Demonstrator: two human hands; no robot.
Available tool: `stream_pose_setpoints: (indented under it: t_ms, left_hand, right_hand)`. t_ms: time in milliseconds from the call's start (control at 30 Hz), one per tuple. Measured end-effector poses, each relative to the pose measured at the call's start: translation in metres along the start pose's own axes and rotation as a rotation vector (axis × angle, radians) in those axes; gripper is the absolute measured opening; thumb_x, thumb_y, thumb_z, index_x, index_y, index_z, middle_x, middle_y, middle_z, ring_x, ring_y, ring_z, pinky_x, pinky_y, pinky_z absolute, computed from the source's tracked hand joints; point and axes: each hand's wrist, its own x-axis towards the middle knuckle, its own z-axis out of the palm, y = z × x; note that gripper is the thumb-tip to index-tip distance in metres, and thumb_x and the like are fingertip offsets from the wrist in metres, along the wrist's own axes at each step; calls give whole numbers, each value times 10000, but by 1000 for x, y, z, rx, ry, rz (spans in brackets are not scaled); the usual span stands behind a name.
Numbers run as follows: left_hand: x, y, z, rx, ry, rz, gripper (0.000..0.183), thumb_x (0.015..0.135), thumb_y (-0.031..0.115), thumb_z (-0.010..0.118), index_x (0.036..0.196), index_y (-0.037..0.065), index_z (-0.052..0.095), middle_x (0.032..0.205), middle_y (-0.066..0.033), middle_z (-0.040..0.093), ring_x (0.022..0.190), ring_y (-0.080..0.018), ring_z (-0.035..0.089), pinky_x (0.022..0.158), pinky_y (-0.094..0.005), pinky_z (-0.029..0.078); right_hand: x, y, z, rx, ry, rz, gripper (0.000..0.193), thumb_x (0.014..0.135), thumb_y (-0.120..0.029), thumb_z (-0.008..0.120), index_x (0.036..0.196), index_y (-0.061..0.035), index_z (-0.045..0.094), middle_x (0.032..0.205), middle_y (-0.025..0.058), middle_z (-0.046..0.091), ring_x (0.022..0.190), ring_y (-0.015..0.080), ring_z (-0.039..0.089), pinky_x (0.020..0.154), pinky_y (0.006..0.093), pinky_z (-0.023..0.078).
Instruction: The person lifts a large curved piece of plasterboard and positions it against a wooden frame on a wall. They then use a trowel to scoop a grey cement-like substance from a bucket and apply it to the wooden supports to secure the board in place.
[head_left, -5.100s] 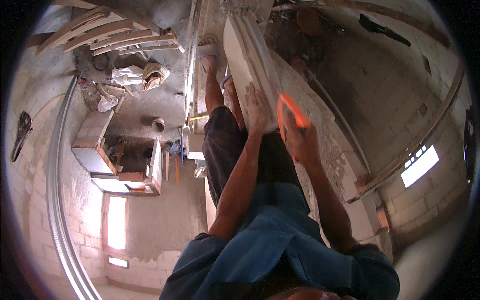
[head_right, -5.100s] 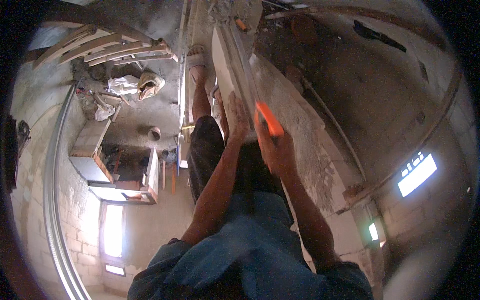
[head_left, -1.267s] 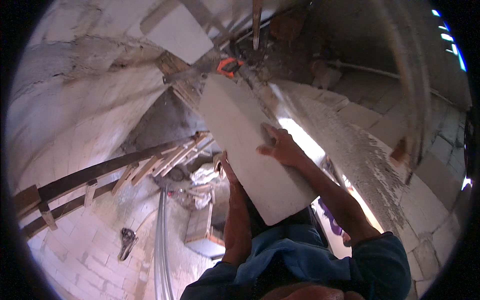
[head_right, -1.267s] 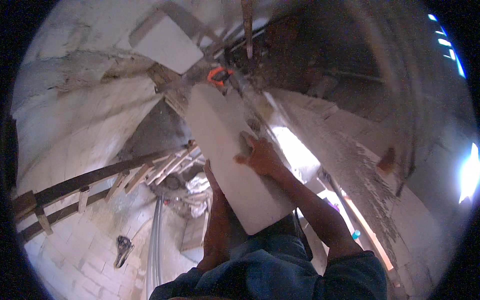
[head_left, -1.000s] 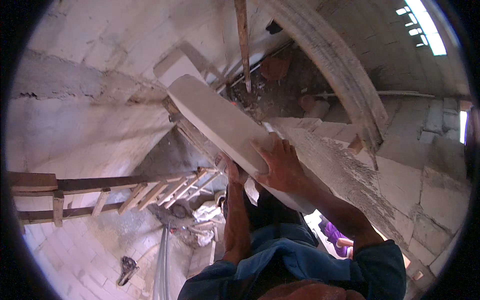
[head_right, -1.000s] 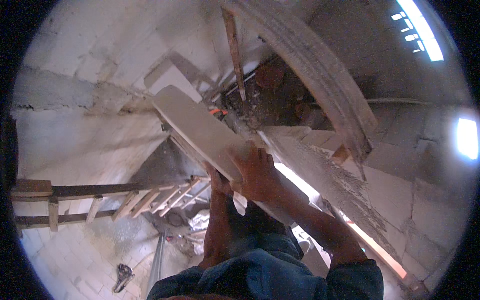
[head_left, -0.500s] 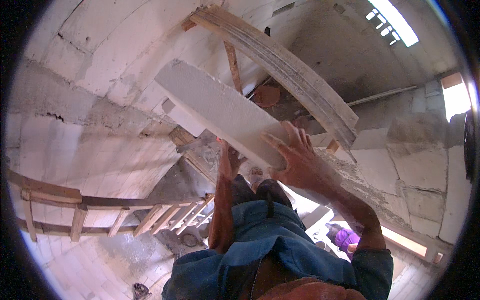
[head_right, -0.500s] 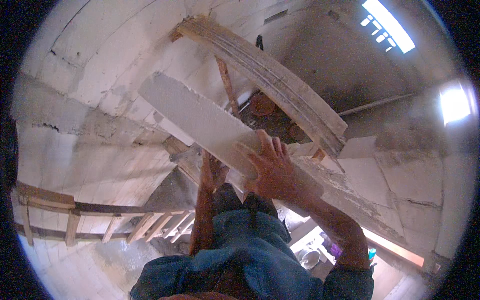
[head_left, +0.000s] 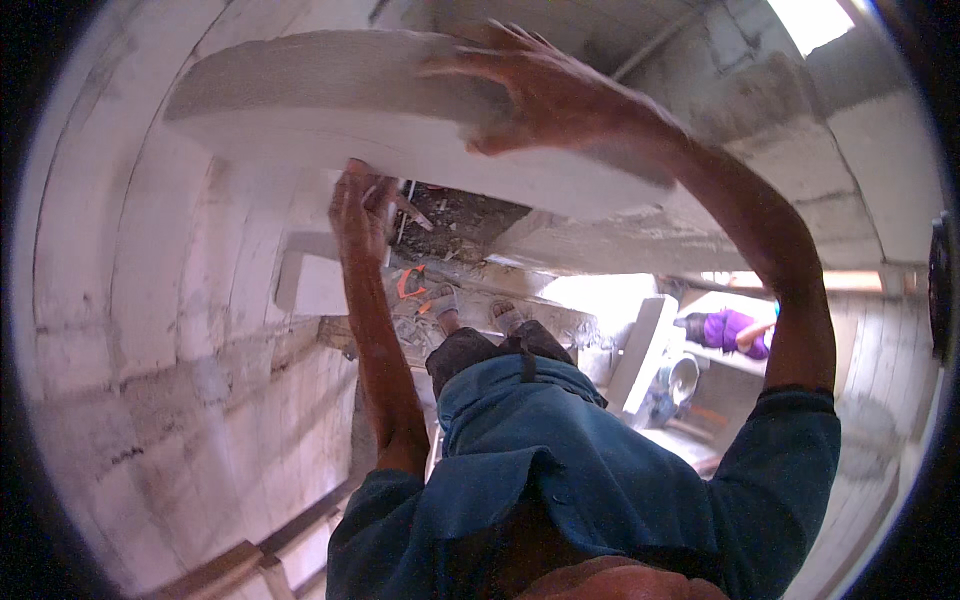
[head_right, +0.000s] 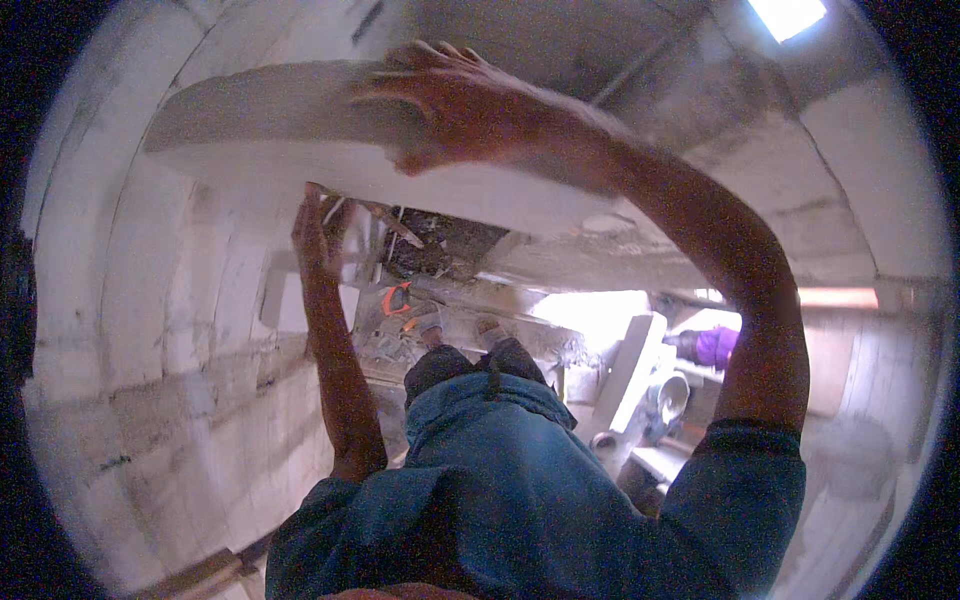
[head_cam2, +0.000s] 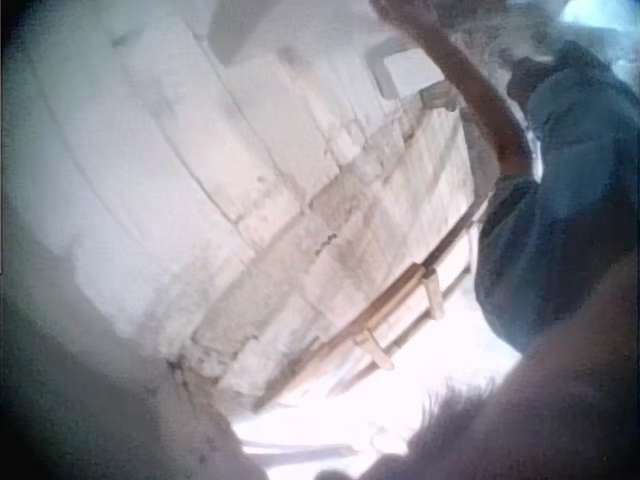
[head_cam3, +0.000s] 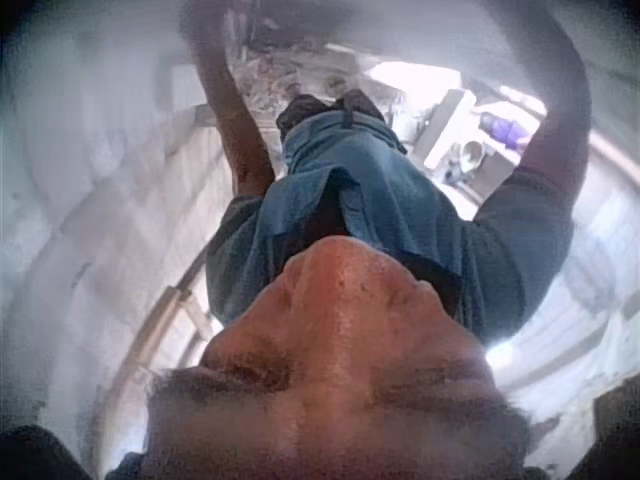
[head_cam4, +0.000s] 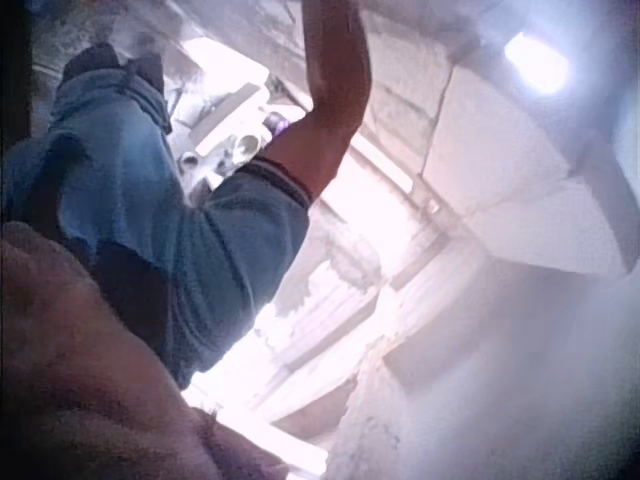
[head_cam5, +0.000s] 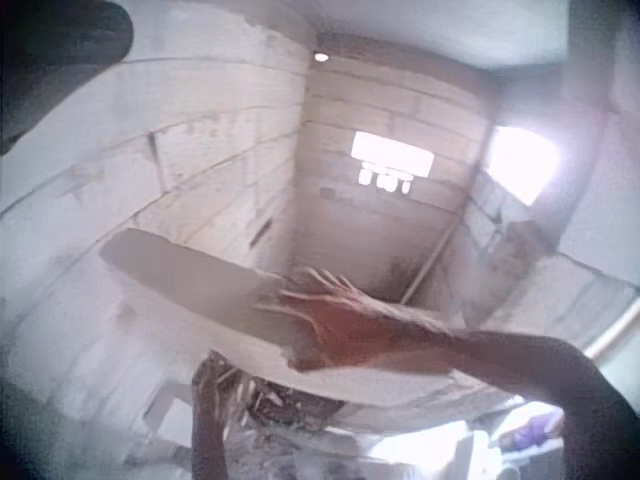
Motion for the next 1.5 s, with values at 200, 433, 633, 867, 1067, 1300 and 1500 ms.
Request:
stream_pose_setpoints:
  t_ms: [200, 433, 633, 867, 1067, 1300, 1500]
  left_hand:
    - [44, -22, 42, -136, -138, -116, 553, 945, 231, 674, 1336, -89, 449, 1308, -189, 517, 1167, -337, 584, 1011, -420, 554]
    - [62, -49, 44, -81, -173, -131, 622, 927, 196, 698, 1375, -120, 403, 1368, -199, 483, 1253, -316, 533, 1068, -416, 509]
    - [59, -68, 45, -42, -160, -194, 657, 903, 207, 731, 1362, -136, 410, 1368, -192, 496, 1261, -309, 526, 1111, -369, 462]
    - [54, -74, 57, -2, -181, -215, 625, 906, 204, 727, 1327, -158, 440, 1328, -210, 524, 1233, -300, 551, 1092, -354, 479]
    - [62, -78, 59, 29, -205, -245, 593, 902, 225, 733, 1284, -158, 491, 1282, -204, 560, 1214, -290, 566, 1078, -347, 490]
    - [63, -80, 49, 144, -160, -274, 571, 895, 265, 741, 1272, -108, 527, 1264, -187, 579, 1160, -293, 609, 1029, -378, 527]
    - [83, -109, 48, 352, -619, 78, 426, 956, 191, 643, 1248, -105, 550, 1206, -210, 606, 1105, -300, 631, 987, -371, 553]
  right_hand:
    - [-5, 49, -24, -115, -1, -1, 783, 677, -385, 787, 1399, -258, 514, 1334, 184, 492, 1286, 379, 421, 1104, 543, 308]
    - [-24, 69, -20, -144, -116, 134, 799, 682, -290, 834, 1412, -292, 508, 1508, 170, 346, 1390, 367, 349, 1149, 533, 324]
    - [-39, 74, -21, -145, -130, 160, 802, 667, -274, 820, 1408, -295, 515, 1518, 174, 327, 1409, 388, 306, 1180, 528, 274]
    - [-55, 85, -21, -118, -159, 188, 802, 667, -279, 808, 1413, -285, 514, 1513, 174, 327, 1412, 384, 299, 1182, 532, 267]
    - [-60, 89, -25, -101, -186, 234, 835, 657, -317, 810, 1428, -314, 490, 1541, 174, 291, 1429, 396, 267, 1181, 561, 254]
    - [-65, 101, -11, -54, -139, 172, 841, 672, -339, 803, 1443, -325, 467, 1478, 211, 382, 1390, 425, 311, 1158, 555, 244]
    - [-64, 88, -42, -138, -258, 370, 848, 681, -186, 817, 1445, -297, 467, 1566, 181, 257, 1446, 405, 241, 1186, 548, 257]
